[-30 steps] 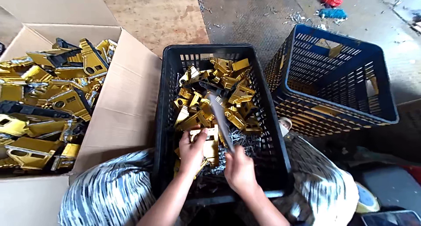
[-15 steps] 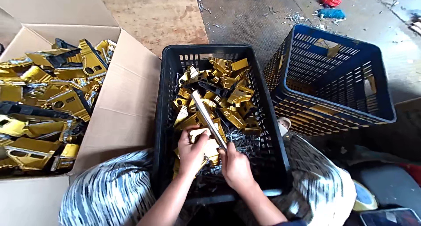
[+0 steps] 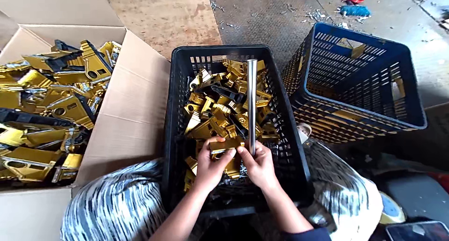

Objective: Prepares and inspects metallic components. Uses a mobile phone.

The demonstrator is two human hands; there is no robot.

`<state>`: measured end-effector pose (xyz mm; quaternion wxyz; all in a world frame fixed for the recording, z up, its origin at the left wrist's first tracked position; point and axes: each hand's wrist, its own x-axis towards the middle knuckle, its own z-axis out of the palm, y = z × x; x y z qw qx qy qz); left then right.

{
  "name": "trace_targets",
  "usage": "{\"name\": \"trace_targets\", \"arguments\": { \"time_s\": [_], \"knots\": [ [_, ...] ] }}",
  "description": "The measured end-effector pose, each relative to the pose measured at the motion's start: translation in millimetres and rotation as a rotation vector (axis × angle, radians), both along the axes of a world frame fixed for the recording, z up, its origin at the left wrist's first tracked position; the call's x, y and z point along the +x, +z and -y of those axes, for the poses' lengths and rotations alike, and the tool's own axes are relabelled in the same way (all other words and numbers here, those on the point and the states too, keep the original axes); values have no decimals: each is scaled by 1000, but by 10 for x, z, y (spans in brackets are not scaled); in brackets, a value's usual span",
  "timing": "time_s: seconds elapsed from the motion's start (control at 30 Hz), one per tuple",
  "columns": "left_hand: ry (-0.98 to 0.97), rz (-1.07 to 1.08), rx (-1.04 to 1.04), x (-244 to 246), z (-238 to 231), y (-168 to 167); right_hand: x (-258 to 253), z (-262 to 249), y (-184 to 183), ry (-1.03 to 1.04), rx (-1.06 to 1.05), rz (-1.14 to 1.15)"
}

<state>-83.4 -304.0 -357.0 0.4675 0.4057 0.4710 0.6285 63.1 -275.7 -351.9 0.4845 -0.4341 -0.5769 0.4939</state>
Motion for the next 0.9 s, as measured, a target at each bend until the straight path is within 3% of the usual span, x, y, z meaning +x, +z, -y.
{"name": "trace_targets", "arguments": {
  "time_s": [0.1,0.27,0.37,0.47,0.53,0.67,0.8,0.9],
  "knots": [
    [63,-93,14,6,-20,-40,-58,14,-104,-82,62,123],
    [133,-134,4,-6,-69,-86,-26,-127,10,60,-351,-125],
    [155,-64,-75,6,-97,2,89,-146,-42,71,-388,-124],
    [188,1,-162,-81,-125,6,383,-118,-106,105,-336,281],
    [219,86,-246,-143,-143,17,609,-80,-55,248,-307,585],
    [298,345,-423,-419,-186,318,774,4,-88,568,-390,797],
    [577,500,-145,-1221,-375,905,645,-96,-131,617,-473,1039],
    [648,489,153,-1947,-559,1293,411,-428,36,243,-312,1099]
  ]
}}
